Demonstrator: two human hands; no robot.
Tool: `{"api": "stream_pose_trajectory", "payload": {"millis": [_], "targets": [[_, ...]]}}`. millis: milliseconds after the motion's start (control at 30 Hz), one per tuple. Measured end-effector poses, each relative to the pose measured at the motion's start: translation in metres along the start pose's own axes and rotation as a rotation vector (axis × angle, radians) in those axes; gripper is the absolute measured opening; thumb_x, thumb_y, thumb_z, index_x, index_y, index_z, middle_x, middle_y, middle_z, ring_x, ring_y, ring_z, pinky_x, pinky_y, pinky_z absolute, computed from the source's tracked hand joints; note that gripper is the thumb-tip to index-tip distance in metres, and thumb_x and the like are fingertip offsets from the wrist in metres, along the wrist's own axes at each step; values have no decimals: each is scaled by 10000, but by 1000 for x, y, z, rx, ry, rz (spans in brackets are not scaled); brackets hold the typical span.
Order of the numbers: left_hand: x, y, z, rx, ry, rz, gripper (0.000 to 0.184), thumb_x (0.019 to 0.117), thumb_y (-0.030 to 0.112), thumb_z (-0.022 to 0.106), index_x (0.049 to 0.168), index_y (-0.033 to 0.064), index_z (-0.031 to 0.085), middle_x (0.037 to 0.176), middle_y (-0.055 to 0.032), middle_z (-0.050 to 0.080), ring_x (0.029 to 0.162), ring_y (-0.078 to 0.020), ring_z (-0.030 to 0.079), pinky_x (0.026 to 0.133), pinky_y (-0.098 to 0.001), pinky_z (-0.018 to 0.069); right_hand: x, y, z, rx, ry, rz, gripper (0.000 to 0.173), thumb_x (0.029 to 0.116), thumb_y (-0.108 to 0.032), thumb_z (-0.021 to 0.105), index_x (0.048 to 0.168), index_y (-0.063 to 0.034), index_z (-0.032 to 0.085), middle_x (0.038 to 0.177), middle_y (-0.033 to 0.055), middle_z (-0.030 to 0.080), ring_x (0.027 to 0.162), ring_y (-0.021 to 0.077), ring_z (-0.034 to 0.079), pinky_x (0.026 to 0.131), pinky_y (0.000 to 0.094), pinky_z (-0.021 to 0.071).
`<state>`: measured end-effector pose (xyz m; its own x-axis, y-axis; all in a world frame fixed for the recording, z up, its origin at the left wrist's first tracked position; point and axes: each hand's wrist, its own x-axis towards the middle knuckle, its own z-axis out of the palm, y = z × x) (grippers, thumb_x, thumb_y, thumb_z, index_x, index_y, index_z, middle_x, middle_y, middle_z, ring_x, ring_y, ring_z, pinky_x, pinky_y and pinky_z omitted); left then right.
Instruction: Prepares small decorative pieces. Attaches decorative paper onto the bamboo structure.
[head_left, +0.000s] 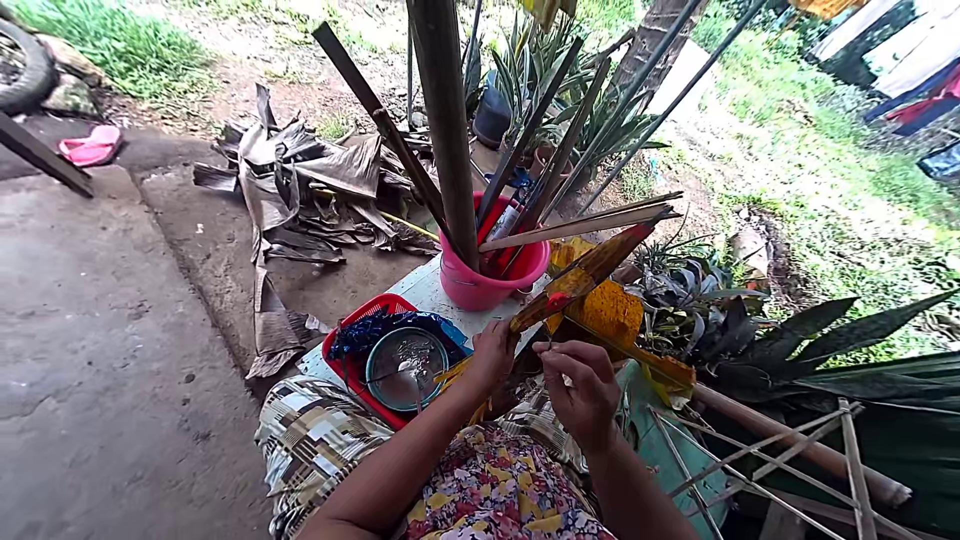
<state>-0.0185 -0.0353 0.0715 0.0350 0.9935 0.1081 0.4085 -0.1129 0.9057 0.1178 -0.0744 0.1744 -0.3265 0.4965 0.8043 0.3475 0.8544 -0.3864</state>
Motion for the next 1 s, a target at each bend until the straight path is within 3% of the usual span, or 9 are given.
{"api": "stream_pose_trajectory", "payload": {"millis": [100,333,467,600,667,733,800,833,1000], "targets": [[-1,-3,6,-24,44,3,493,1039,158,491,1490,-41,463,1262,-221,640,1171,-357,620,1042,-628,398,-19,35,34,-61,-8,-61,139,966,-22,638,1066,-37,733,1042,103,697,1025,118,680,927,216,561],[-2,-5,15,-28,179,44,547,1035,143,520,1511,-94,390,1201,-251,672,1120,-396,654,1018,-649,413,-22,52,61,-298,55,253,168,894,-12,687,1038,22,767,994,147,749,914,169,739,831,255,609],[-2,0,17,-27,201,-10,775,991,115,576,1578,-116,127,1057,-194,721,1028,-320,694,1043,-595,421,-18,54,67,-356,57,268,177,897,-32,694,1055,-1,769,967,123,756,891,174,740,825,274,610],[-4,4,16,-62,215,-51,866,999,96,595,1608,-51,-2,1057,-181,720,1044,-281,691,1093,-542,393,-18,55,70,-378,17,274,207,897,-39,691,1086,-11,768,951,106,760,861,183,729,825,303,603],[-4,3,15,-44,198,-24,809,1012,80,562,1620,-24,39,1096,-181,719,1089,-291,681,1097,-563,379,-17,54,71,-381,-7,282,208,891,-40,692,1083,-15,770,937,100,759,848,185,724,812,307,602],[-4,-3,18,-25,226,59,620,1026,71,518,1590,-18,276,1197,-188,709,1147,-318,670,1062,-608,395,-18,54,70,-373,-42,285,209,897,-48,692,1088,-25,774,940,92,761,858,185,725,826,307,600],[-2,-7,19,-12,270,121,415,1027,75,506,1427,-32,545,1243,-186,697,1158,-316,667,1019,-611,419,-19,54,68,-351,-83,277,227,906,-44,685,1113,-25,775,971,95,768,885,188,731,852,311,598],[-1,-9,18,-3,275,135,362,1028,87,506,1357,-21,609,1222,-169,705,1145,-298,671,1013,-602,427,-19,54,66,-334,-108,278,239,911,-43,683,1134,-20,766,996,101,767,900,185,733,862,309,600],[1,-10,9,-1,213,115,341,1013,72,527,1329,-9,624,1156,-153,715,1119,-290,671,1038,-598,411,-25,55,58,-232,-180,307,267,883,3,698,1147,8,736,1063,153,712,885,162,717,821,262,607]]}}
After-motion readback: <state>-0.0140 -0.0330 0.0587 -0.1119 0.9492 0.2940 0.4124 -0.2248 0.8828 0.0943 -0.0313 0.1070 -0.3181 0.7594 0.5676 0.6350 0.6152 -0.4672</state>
